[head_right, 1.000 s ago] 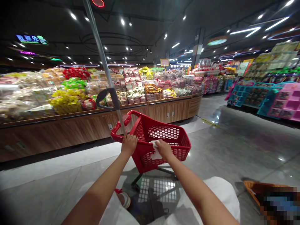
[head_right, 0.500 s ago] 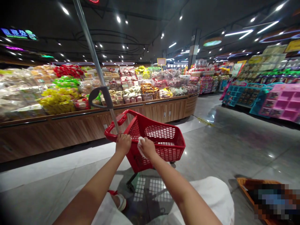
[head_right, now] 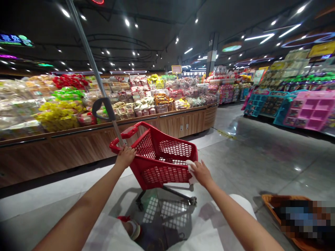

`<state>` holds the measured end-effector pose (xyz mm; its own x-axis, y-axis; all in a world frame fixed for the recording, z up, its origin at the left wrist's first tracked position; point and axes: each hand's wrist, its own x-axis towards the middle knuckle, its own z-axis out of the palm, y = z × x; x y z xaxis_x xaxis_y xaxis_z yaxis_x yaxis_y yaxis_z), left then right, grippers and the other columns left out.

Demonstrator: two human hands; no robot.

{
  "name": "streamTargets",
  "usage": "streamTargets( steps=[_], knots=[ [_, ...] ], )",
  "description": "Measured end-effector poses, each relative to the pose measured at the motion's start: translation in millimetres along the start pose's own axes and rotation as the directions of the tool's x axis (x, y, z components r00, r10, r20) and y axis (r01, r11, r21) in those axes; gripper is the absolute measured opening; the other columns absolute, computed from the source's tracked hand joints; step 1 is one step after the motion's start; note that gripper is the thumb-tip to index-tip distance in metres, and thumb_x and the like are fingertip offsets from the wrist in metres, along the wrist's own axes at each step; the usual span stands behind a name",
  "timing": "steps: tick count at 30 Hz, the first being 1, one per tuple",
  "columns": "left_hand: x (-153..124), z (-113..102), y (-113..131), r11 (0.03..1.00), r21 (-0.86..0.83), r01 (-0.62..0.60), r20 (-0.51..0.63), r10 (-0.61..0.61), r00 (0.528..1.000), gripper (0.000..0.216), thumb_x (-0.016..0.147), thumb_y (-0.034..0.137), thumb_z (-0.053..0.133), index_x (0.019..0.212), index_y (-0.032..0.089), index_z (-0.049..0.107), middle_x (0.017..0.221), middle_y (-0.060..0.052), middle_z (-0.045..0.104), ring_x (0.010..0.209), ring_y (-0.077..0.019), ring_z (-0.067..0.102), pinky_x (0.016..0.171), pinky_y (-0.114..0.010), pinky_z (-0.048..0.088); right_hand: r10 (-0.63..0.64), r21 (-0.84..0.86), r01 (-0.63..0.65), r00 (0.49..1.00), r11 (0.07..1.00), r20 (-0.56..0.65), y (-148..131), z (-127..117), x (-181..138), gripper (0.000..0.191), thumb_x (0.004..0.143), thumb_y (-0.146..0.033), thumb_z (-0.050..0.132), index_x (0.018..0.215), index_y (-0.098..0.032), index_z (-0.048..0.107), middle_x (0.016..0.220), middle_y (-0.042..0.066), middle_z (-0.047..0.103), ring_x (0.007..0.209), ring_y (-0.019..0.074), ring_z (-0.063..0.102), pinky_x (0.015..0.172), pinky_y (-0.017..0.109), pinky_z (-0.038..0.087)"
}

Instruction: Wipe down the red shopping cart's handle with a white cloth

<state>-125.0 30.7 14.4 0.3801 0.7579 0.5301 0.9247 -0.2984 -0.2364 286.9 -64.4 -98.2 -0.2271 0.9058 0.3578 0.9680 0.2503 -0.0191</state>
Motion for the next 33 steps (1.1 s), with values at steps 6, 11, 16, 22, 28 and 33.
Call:
streamTargets(
  steps=[6,11,16,22,28,33],
  knots=[
    [18.5,6.0,48.0,0.996,-0.086,0.01,0.065,-0.004,0.998,0.029,0.089,0.023,0.041,0.109,0.014,0.061,0.125,-0.016,0.057,0.124,-0.0285,0.044,0.112,-0.05,0.019,0.066,0.05,-0.063,0.996,0.997,-0.055,-47.6,20.2,13.8,0.019,0.091,-0.019,0.046,0.103,-0.02,0.06,0.104,0.009,0.062,0.101,0.022,0.054,0.096,0.036,0.039],
    [3.3,19.5,138.8,0.971,-0.228,-0.077,0.225,0.13,0.966,0.034,0.095,0.031,0.033,0.108,0.017,0.061,0.118,-0.011,0.061,0.118,-0.0243,0.048,0.109,-0.048,0.024,-0.051,0.049,0.056,0.995,0.997,-0.083,-98.8,32.7,23.2,0.031,0.089,-0.015,0.049,0.119,-0.018,0.055,0.107,0.011,0.061,0.1,0.0229,0.055,0.093,0.036,0.042],
    [-25.6,33.0,150.9,0.959,-0.274,-0.068,0.333,0.161,0.929,0.036,0.095,0.026,0.032,0.103,0.018,0.066,0.109,-0.011,0.067,0.111,-0.024,0.053,0.109,-0.05,0.023,-0.329,0.11,0.337,0.94,0.935,-0.086,-110.5,36.1,30.3,0.038,0.089,-0.023,0.055,0.127,-0.019,0.051,0.12,0.011,0.058,0.105,0.0225,0.055,0.1,0.039,0.04],
    [-40.0,35.1,127.0,0.954,-0.299,0.009,0.334,0.096,0.938,0.038,0.095,0.026,0.032,0.122,0.021,0.058,0.128,-0.007,0.059,0.124,-0.0234,0.044,0.111,-0.048,0.02,-0.429,0.181,0.43,0.902,0.885,-0.047,-69.4,27.7,50.7,0.032,0.087,-0.012,0.054,0.117,-0.021,0.058,0.12,0.009,0.057,0.115,0.0209,0.05,0.104,0.041,0.035],
    [-39.4,36.4,138.4,0.957,-0.262,0.124,0.377,-0.016,0.926,0.04,0.092,0.023,0.035,0.127,0.02,0.054,0.136,-0.009,0.052,0.133,-0.0267,0.035,0.113,-0.052,0.016,-0.408,0.257,0.406,0.912,0.877,-0.05,-84.0,29.5,50.0,0.035,0.084,-0.016,0.059,0.118,-0.021,0.057,0.121,0.01,0.055,0.114,0.022,0.05,0.104,0.044,0.035],
    [-46.6,36.8,133.3,0.958,-0.252,0.136,0.391,-0.028,0.92,0.045,0.089,0.02,0.039,0.132,0.019,0.049,0.14,-0.009,0.048,0.136,-0.0264,0.03,0.115,-0.05,0.014,-0.513,0.292,0.495,0.858,0.818,-0.016,-118.8,32.5,43.5,0.042,0.086,-0.024,0.058,0.127,-0.02,0.05,0.122,0.011,0.055,0.112,0.0219,0.051,0.105,0.043,0.035]
  ],
)
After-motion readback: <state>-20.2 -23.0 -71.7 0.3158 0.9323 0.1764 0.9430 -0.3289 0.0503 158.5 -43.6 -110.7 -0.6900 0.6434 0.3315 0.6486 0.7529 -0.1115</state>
